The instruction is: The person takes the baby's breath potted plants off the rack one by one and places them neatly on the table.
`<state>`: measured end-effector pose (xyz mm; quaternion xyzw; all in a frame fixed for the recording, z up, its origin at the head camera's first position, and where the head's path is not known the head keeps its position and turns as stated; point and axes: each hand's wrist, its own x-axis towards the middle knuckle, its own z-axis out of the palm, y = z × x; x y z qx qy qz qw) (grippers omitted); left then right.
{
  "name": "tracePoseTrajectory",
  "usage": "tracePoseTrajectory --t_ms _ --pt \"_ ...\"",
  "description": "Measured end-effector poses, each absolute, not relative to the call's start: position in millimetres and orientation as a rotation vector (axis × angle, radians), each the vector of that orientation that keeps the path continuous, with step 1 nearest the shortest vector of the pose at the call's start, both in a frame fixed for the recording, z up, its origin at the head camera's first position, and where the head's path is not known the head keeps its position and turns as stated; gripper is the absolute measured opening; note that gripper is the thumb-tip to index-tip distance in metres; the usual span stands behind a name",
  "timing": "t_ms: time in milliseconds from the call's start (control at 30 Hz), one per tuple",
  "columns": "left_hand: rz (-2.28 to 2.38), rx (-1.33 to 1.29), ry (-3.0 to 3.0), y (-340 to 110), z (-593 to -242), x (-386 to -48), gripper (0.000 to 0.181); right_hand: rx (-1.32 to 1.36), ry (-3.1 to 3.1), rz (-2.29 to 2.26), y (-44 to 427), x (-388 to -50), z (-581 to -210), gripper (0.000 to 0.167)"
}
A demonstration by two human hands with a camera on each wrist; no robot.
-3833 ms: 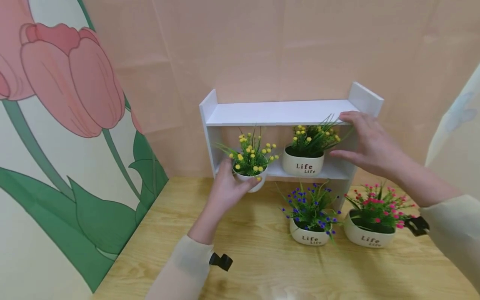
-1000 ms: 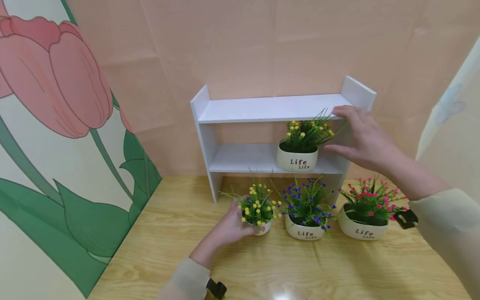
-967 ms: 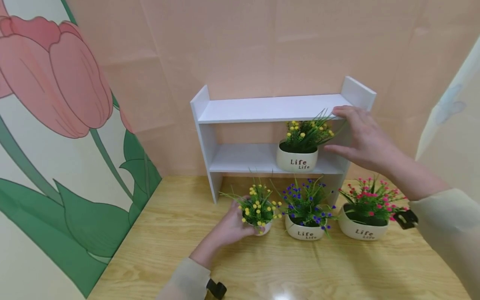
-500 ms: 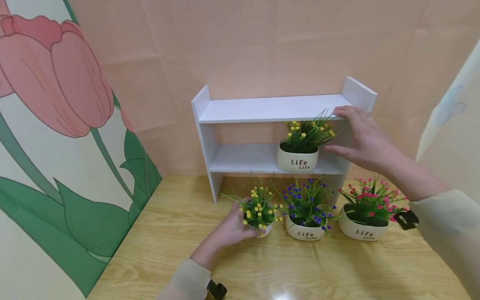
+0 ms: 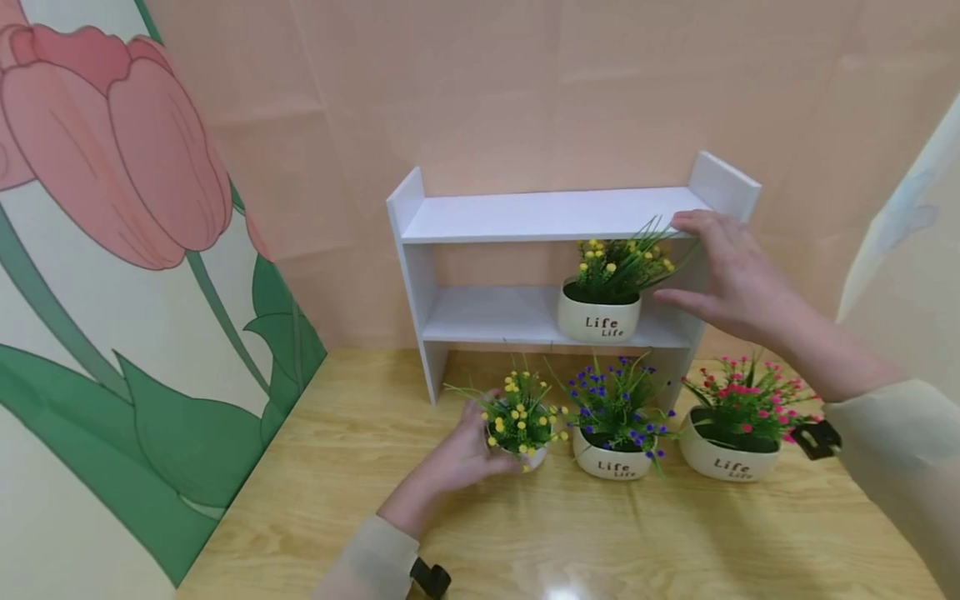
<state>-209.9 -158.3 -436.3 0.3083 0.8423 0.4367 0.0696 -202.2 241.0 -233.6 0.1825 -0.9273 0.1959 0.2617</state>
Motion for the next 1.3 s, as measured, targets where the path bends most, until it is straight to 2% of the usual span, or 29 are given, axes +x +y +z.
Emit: tracePoseTrajectory --t_ms 100,500,967,1300 --pt "1.33 0.826 2.522 -162 -432 -207 0.125 0.496 -2.503 0.529 241 -202 -234 0.108" --pt "1.411 0.693 2.437 -177 -408 -197 0.133 0.498 -2.497 0.523 242 -202 -234 0.106" --pt "1.453 0.774 2.543 -186 -365 -189 0.134 0.501 -2.504 0.532 240 -202 -233 0.105" --pt "1.344 0.905 2.764 -166 -327 -186 0.135 0.491 -2.516 0.517 240 -201 -233 0.106"
